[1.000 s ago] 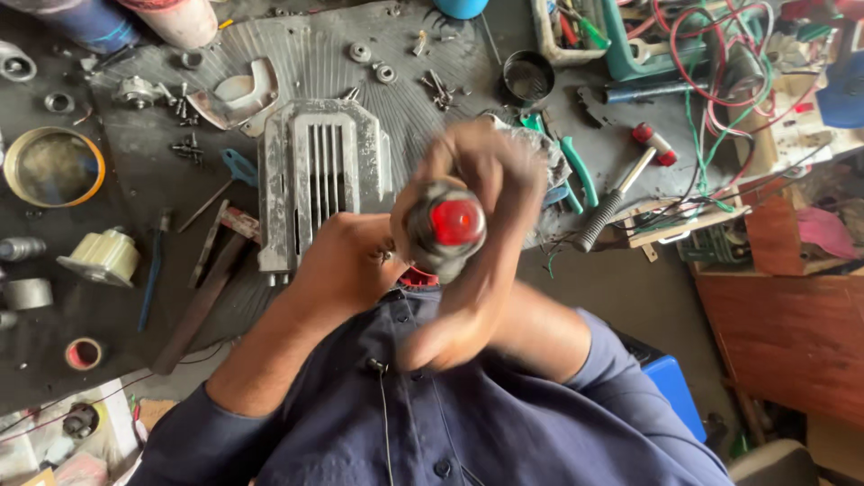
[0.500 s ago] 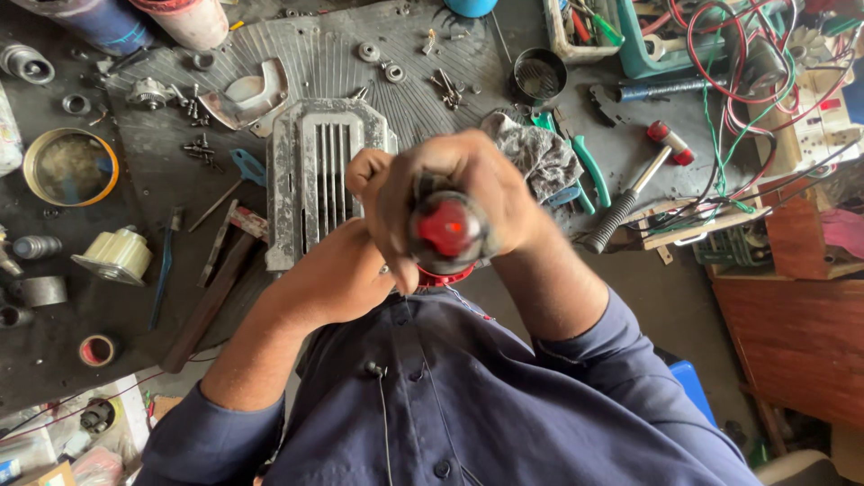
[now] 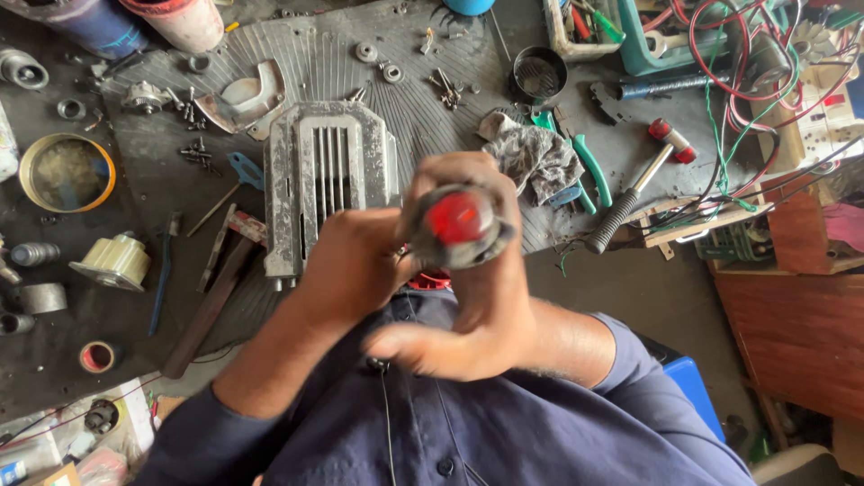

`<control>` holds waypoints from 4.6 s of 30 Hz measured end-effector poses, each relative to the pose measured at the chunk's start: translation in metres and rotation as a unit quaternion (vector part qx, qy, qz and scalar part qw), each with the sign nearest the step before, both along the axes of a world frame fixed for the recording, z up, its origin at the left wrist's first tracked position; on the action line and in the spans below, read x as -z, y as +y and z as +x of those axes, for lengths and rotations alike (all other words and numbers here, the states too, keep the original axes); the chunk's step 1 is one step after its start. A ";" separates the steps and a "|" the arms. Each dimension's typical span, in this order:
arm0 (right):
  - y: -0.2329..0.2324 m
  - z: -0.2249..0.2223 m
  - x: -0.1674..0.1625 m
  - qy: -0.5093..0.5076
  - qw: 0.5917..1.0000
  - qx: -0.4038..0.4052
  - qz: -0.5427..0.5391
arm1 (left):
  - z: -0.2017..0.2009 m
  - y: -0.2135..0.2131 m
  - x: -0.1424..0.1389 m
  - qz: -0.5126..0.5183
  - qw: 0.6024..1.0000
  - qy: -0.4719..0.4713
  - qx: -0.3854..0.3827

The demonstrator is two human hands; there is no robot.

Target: The person cleans a red motor housing with a blue tool, then uses a hammer to tap a metal casing. They apply a red substance to a cylindrical component using a cloth and insert a small metal piece into the housing.

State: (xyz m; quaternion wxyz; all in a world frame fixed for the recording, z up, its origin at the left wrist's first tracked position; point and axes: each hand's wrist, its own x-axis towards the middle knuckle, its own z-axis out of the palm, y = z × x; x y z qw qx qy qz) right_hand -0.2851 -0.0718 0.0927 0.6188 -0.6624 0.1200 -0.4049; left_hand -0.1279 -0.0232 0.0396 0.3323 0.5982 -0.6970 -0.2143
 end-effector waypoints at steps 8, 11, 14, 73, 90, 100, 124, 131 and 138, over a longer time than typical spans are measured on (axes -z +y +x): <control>-0.067 0.009 -0.004 0.074 0.969 -0.217 -0.092 | 0.023 0.001 0.016 -0.007 0.987 0.038 0.159; -0.083 0.008 0.002 0.050 0.958 -0.214 -0.183 | 0.020 0.003 0.025 0.002 0.994 -0.056 0.094; -0.082 -0.001 0.014 0.081 0.963 -0.157 -0.205 | 0.008 0.006 0.025 -0.039 0.999 -0.001 -0.006; -0.037 -0.026 0.064 0.153 0.983 -0.033 -0.099 | 0.018 0.007 0.036 0.006 0.993 0.113 0.039; -0.031 -0.031 0.084 0.134 0.990 -0.036 0.000 | 0.035 -0.004 0.004 0.141 0.986 -0.072 0.053; -0.031 -0.038 0.089 0.081 0.984 0.040 -0.151 | 0.019 -0.027 0.008 0.148 0.976 -0.132 0.091; -0.122 -0.085 0.236 0.370 0.790 0.423 -0.245 | -0.034 -0.062 -0.015 0.113 0.888 -0.416 0.162; -0.123 -0.085 0.234 0.378 0.787 0.432 -0.224 | 0.044 -0.097 -0.032 0.168 0.955 -0.102 0.224; -0.127 -0.084 0.230 0.382 0.788 0.421 -0.235 | 0.072 -0.138 0.018 0.125 0.878 0.439 0.147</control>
